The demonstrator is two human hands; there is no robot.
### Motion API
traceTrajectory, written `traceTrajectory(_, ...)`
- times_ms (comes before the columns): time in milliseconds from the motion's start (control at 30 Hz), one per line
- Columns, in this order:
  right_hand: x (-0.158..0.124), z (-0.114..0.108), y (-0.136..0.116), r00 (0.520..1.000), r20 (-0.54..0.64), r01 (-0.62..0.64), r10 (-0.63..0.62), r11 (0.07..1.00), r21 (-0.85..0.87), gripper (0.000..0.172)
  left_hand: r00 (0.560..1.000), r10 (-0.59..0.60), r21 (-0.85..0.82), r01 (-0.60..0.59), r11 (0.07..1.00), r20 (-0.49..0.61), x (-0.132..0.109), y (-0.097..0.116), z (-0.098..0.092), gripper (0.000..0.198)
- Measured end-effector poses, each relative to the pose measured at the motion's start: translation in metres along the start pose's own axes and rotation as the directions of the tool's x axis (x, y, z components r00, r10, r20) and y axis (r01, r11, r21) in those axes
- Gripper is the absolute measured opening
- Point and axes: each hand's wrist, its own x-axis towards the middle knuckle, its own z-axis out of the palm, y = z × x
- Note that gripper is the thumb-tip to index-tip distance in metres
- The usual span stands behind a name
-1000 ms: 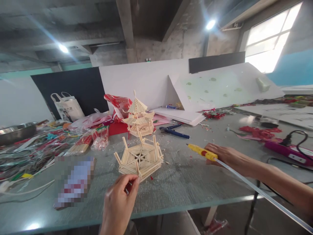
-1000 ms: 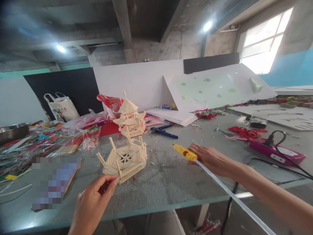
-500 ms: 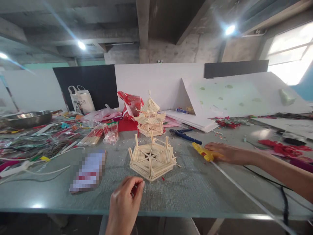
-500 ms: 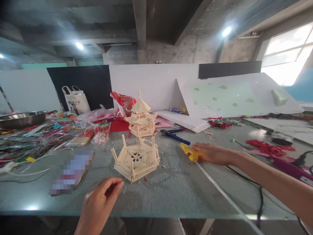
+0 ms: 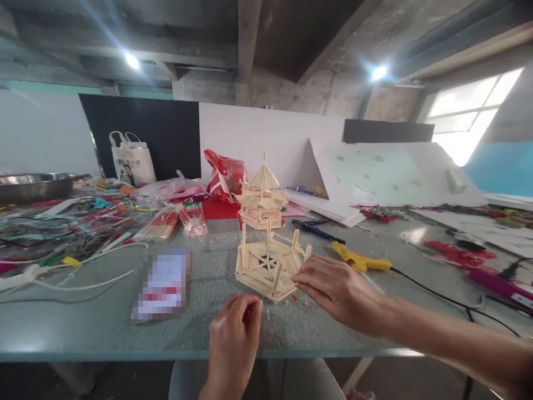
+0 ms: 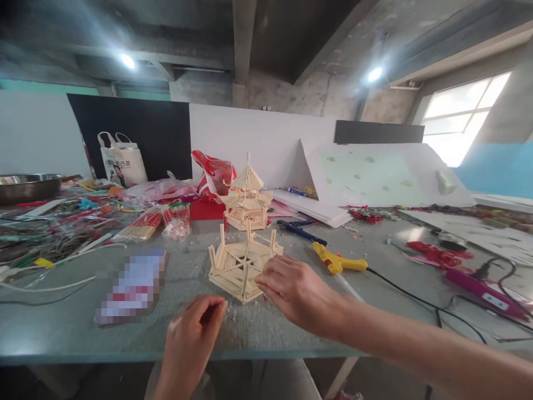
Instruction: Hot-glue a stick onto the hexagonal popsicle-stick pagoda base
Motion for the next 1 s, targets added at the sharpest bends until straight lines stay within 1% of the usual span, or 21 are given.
traceTrajectory(100, 0.002, 0.007, -0.002, 1.000, 0.011, 0.005, -0.005, 0.999, -0.050, 0.020, 1.000, 0.022, 0.015, -0.022, 1.000, -0.010, -0.001, 0.000, 0.002, 0.018)
traceTrajectory(233, 0.005, 0.014, -0.003, 0.999, 0.026, 0.048, -0.046, 0.995, -0.090, 0.020, 0.999, 0.044, 0.094, -0.042, 0.995, -0.027, -0.003, 0.000, 0.007, 0.017)
traceTrajectory(300, 0.007, 0.018, -0.004, 0.997, 0.036, 0.070, -0.066, 0.991, -0.116, 0.022, 0.998, 0.051, 0.101, -0.048, 0.994, -0.025, -0.003, 0.000, 0.008, 0.017)
traceTrajectory(433, 0.009, 0.023, -0.002, 0.997, 0.066, 0.059, -0.049, 0.986, -0.158, 0.025, 0.998, 0.070, 0.091, -0.070, 0.993, -0.003, -0.003, -0.002, 0.007, 0.016)
traceTrajectory(633, 0.008, 0.023, -0.001, 0.994, 0.100, 0.052, -0.033, 0.981, -0.187, 0.025, 0.996, 0.092, 0.125, -0.089, 0.988, -0.020, -0.002, -0.002, 0.008, 0.016)
traceTrajectory(833, 0.008, 0.029, 0.000, 0.996, 0.090, 0.040, -0.024, 0.983, -0.180, 0.023, 0.995, 0.099, 0.112, -0.097, 0.989, -0.012, -0.003, -0.005, 0.007, 0.014)
traceTrajectory(933, 0.006, 0.024, -0.001, 0.997, 0.077, 0.029, -0.017, 0.987, -0.155, 0.022, 0.997, 0.082, 0.094, -0.083, 0.992, 0.016, -0.004, -0.005, 0.007, 0.015)
traceTrajectory(1000, 0.001, 0.017, -0.002, 0.999, 0.031, 0.019, -0.014, 0.989, -0.148, 0.022, 0.998, 0.061, 0.078, -0.062, 0.995, 0.018, -0.004, -0.004, 0.008, 0.016)
